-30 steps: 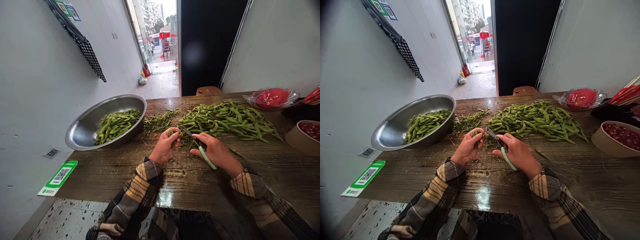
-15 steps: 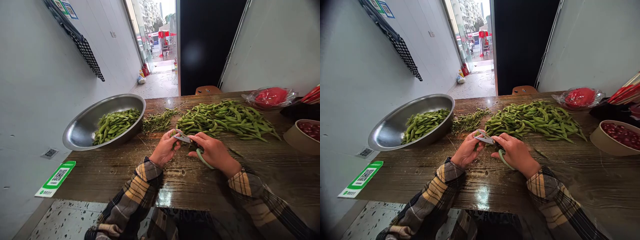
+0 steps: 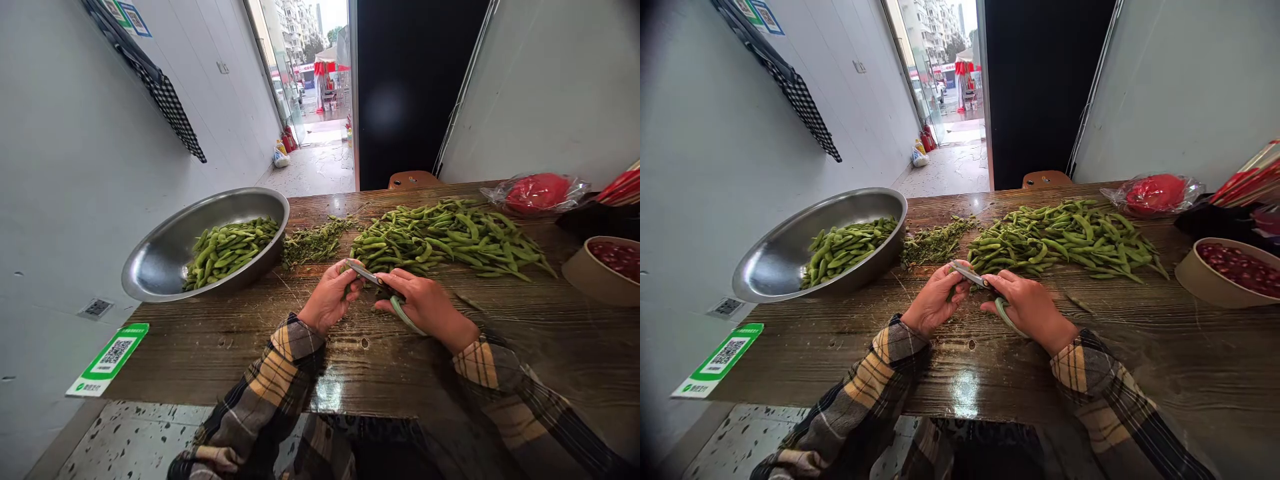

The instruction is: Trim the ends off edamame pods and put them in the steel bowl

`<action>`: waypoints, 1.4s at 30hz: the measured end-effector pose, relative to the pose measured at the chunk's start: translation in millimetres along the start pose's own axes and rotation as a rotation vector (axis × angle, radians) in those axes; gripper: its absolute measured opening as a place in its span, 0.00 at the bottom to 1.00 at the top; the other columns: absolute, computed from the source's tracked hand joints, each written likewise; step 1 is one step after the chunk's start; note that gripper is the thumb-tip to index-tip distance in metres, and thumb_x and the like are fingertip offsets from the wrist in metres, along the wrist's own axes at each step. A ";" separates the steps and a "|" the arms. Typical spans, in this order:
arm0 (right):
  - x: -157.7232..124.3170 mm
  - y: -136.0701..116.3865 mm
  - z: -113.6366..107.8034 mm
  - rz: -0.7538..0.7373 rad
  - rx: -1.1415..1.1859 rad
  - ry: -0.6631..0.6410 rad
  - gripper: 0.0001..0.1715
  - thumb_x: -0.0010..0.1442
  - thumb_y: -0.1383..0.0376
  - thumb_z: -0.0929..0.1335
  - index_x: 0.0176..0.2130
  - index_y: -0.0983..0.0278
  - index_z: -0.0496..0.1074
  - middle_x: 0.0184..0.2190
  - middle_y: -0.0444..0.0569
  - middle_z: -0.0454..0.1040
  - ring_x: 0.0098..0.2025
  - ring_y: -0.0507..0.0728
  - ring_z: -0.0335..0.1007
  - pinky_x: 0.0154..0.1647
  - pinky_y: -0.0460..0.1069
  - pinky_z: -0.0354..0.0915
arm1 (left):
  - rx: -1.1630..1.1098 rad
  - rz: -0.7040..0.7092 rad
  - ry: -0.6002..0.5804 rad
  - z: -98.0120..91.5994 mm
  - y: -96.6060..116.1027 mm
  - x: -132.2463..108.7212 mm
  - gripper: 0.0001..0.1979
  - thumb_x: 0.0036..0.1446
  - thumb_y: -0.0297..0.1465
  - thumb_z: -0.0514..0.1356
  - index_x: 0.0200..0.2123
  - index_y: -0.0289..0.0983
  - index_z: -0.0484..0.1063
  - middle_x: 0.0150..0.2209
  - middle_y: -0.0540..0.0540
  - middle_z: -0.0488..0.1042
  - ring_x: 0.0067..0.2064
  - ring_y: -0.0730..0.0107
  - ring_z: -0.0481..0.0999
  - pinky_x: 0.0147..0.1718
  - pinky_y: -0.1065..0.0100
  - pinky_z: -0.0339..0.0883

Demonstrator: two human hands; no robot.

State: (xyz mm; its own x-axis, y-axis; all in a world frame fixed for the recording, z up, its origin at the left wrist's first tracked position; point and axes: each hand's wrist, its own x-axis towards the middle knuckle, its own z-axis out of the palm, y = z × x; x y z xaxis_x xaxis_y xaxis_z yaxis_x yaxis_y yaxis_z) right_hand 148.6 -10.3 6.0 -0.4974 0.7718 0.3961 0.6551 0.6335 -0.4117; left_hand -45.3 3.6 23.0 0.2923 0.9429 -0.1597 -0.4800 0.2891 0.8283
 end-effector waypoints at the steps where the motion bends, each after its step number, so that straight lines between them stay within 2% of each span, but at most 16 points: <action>1: 0.5 1.9 0.9 0.011 0.038 0.025 0.24 0.60 0.54 0.68 0.53 0.60 0.69 0.42 0.52 0.76 0.40 0.61 0.75 0.38 0.52 0.69 | 0.000 -0.007 -0.002 -1.2 0.6 0.4 0.14 0.46 0.30 0.68 0.34 0.34 0.68 0.26 0.51 0.67 0.22 0.84 0.60 0.16 0.81 0.49; 5: 3.5 13.1 2.3 0.076 0.151 0.186 0.25 0.58 0.54 0.69 0.52 0.62 0.70 0.42 0.54 0.76 0.43 0.61 0.74 0.43 0.54 0.69 | -0.019 -0.032 0.008 -6.0 4.2 2.3 0.11 0.47 0.28 0.64 0.35 0.35 0.66 0.31 0.46 0.72 0.25 0.80 0.67 0.17 0.80 0.52; 8: 6.2 19.6 -0.8 0.127 0.178 0.270 0.26 0.58 0.52 0.69 0.51 0.63 0.70 0.38 0.53 0.76 0.40 0.61 0.73 0.42 0.54 0.68 | -0.030 -0.013 0.045 -6.9 11.2 2.6 0.12 0.47 0.28 0.62 0.35 0.35 0.65 0.33 0.46 0.72 0.26 0.79 0.67 0.16 0.80 0.51; 11: 8.5 21.8 -5.6 0.159 0.220 0.327 0.24 0.58 0.51 0.68 0.49 0.63 0.72 0.33 0.49 0.75 0.36 0.59 0.72 0.39 0.53 0.68 | 0.070 0.074 0.108 -6.6 29.0 -0.3 0.11 0.46 0.28 0.63 0.34 0.36 0.66 0.29 0.50 0.69 0.24 0.81 0.65 0.16 0.80 0.49; 13: 9.7 22.1 -8.1 0.179 0.239 0.361 0.24 0.59 0.51 0.68 0.48 0.63 0.72 0.32 0.49 0.75 0.35 0.59 0.72 0.39 0.52 0.67 | 0.226 0.172 0.165 -9.2 50.7 -4.4 0.10 0.46 0.27 0.63 0.32 0.36 0.65 0.28 0.52 0.67 0.23 0.82 0.62 0.16 0.79 0.47; 16: 10.8 22.2 -10.0 0.196 0.261 0.403 0.24 0.58 0.51 0.68 0.48 0.64 0.73 0.31 0.49 0.75 0.34 0.58 0.71 0.39 0.52 0.67 | 0.598 0.431 0.326 -24.1 98.5 -13.3 0.06 0.50 0.28 0.60 0.34 0.35 0.67 0.28 0.51 0.67 0.24 0.80 0.63 0.18 0.76 0.50; 18: 11.1 22.2 -11.0 0.204 0.278 0.420 0.24 0.58 0.51 0.68 0.48 0.64 0.73 0.31 0.48 0.75 0.34 0.58 0.71 0.39 0.52 0.66 | 0.965 0.625 0.549 -41.9 135.3 -20.6 0.06 0.54 0.29 0.57 0.37 0.35 0.69 0.29 0.50 0.68 0.27 0.77 0.66 0.24 0.72 0.57; 20: 11.2 22.1 -12.2 0.213 0.304 0.434 0.25 0.58 0.51 0.68 0.48 0.64 0.73 0.32 0.48 0.75 0.34 0.58 0.71 0.38 0.52 0.66 | 1.397 0.802 0.799 -61.8 168.0 -28.0 0.10 0.58 0.31 0.55 0.41 0.32 0.70 0.34 0.46 0.70 0.38 0.69 0.70 0.36 0.65 0.63; 22: 11.5 22.2 -13.4 0.224 0.340 0.451 0.25 0.57 0.50 0.68 0.47 0.65 0.74 0.31 0.49 0.75 0.33 0.57 0.71 0.36 0.51 0.66 | 1.780 0.804 0.789 -77.0 188.1 -33.5 0.22 0.56 0.35 0.59 0.52 0.30 0.65 0.48 0.42 0.69 0.56 0.55 0.64 0.51 0.54 0.60; 23: 11.7 22.6 -13.9 0.230 0.361 0.459 0.25 0.57 0.50 0.68 0.47 0.65 0.74 0.31 0.49 0.75 0.33 0.57 0.71 0.35 0.51 0.66 | 1.877 0.789 0.788 -81.0 191.2 -34.6 0.26 0.55 0.36 0.60 0.54 0.29 0.63 0.51 0.41 0.67 0.59 0.51 0.60 0.56 0.50 0.56; 24: 12.0 23.1 -14.2 0.237 0.381 0.464 0.26 0.57 0.49 0.68 0.46 0.65 0.74 0.31 0.49 0.75 0.32 0.57 0.71 0.34 0.51 0.66 | 1.925 0.757 0.745 -81.9 189.0 -34.2 0.26 0.56 0.36 0.59 0.56 0.29 0.62 0.52 0.40 0.67 0.60 0.50 0.60 0.57 0.49 0.55; 26: 12.5 25.0 -14.2 0.262 0.421 0.472 0.25 0.56 0.49 0.68 0.46 0.64 0.74 0.31 0.48 0.75 0.32 0.57 0.71 0.32 0.50 0.66 | 1.894 0.702 0.648 -74.9 169.9 -28.3 0.21 0.57 0.35 0.58 0.52 0.30 0.68 0.48 0.41 0.70 0.53 0.55 0.67 0.53 0.52 0.62; 31: 12.9 31.8 -12.5 0.351 0.481 0.504 0.27 0.55 0.49 0.69 0.47 0.64 0.74 0.31 0.47 0.74 0.28 0.54 0.70 0.26 0.48 0.65 | 1.795 0.616 0.154 -26.4 75.8 5.6 0.09 0.56 0.32 0.58 0.38 0.35 0.74 0.38 0.43 0.73 0.42 0.63 0.72 0.45 0.60 0.67; 35: 13.3 35.3 -11.4 0.381 0.508 0.500 0.27 0.55 0.49 0.69 0.48 0.64 0.73 0.31 0.46 0.74 0.25 0.52 0.68 0.23 0.46 0.65 | 1.744 0.617 -0.094 14.4 14.1 28.3 0.07 0.56 0.30 0.59 0.37 0.35 0.74 0.38 0.41 0.73 0.41 0.63 0.72 0.43 0.61 0.67; 39: 13.9 36.5 -10.2 0.386 0.532 0.484 0.27 0.55 0.51 0.69 0.49 0.63 0.73 0.32 0.47 0.74 0.24 0.52 0.68 0.23 0.46 0.65 | 1.870 0.589 -0.153 39.7 -11.3 45.1 0.07 0.56 0.31 0.59 0.37 0.35 0.74 0.39 0.40 0.71 0.43 0.59 0.71 0.43 0.60 0.66; 42: 14.2 36.8 -9.7 0.389 0.539 0.482 0.27 0.55 0.51 0.69 0.49 0.64 0.73 0.33 0.47 0.74 0.24 0.51 0.68 0.23 0.47 0.65 | 1.929 0.621 -0.019 41.2 -12.0 60.3 0.12 0.57 0.32 0.59 0.44 0.36 0.72 0.46 0.39 0.70 0.48 0.56 0.68 0.47 0.58 0.64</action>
State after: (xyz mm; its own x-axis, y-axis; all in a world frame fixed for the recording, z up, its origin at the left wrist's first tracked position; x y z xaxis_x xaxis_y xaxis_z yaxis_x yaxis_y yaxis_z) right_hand 171.1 23.4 4.4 0.0887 0.9111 0.4024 0.3060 0.3596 -0.8815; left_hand 12.2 50.2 25.6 0.4814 0.8200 0.3096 0.8304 -0.5397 0.1383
